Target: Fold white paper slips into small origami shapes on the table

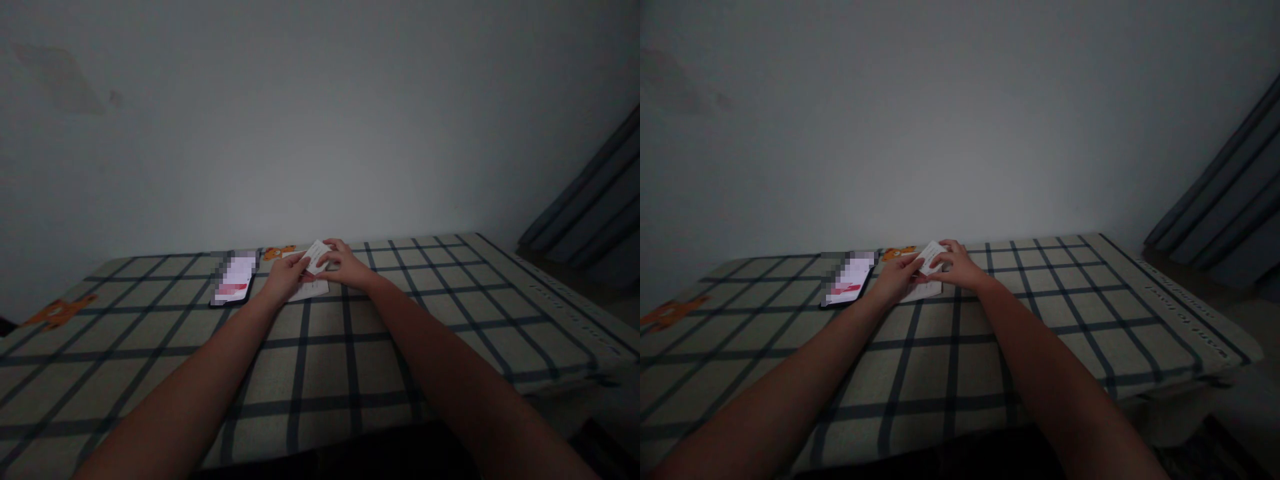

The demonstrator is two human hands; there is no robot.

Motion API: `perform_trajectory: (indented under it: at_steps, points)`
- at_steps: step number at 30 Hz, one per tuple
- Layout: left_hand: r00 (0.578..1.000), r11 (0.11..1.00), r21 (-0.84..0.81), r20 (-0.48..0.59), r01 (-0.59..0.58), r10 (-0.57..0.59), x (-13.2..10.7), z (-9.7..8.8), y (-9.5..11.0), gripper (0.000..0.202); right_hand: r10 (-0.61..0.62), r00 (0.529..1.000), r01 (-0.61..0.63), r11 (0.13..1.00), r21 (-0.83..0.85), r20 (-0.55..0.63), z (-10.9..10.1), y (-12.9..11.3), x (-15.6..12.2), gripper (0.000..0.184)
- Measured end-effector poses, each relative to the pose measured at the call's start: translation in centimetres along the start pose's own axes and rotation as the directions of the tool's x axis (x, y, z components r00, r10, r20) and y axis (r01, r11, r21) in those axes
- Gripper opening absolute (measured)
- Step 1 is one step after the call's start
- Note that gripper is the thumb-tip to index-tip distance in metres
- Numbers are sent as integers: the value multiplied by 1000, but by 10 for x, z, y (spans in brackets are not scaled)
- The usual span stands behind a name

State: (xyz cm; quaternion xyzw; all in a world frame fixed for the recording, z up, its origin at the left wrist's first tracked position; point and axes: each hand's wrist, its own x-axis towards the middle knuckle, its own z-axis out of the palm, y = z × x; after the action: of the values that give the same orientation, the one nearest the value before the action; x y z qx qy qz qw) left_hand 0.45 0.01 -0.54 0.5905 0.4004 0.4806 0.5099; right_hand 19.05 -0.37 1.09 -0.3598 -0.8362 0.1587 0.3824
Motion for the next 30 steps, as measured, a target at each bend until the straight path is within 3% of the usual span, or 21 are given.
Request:
perform_trajectory:
  at_steps: [9, 18, 21, 24, 30]
  points:
    - [1000, 993, 117, -25, -11, 14, -7, 4, 4, 39, 59, 997, -62, 996, 64, 53, 0, -2, 0, 19]
    - [999, 996, 79, 22, -46, 44, -8, 8, 6, 42, 37, 998, -31, 994, 106, -55, -3, -1, 3, 12]
    - [997, 982, 179, 64, -53, 42, -11, 9, 9, 48, 82, 992, -62, 981, 186, -99, -3, -1, 4, 11]
    - [996, 970, 234, 73, -72, 56, -12, 9, 9, 43, 167, 984, -135, 934, 330, -70, -2, -1, 6, 15]
    - [997, 990, 115, 7, -82, 82, -6, 6, 4, 32, 288, 952, -214, 873, 439, -108, -2, 0, 8, 16]
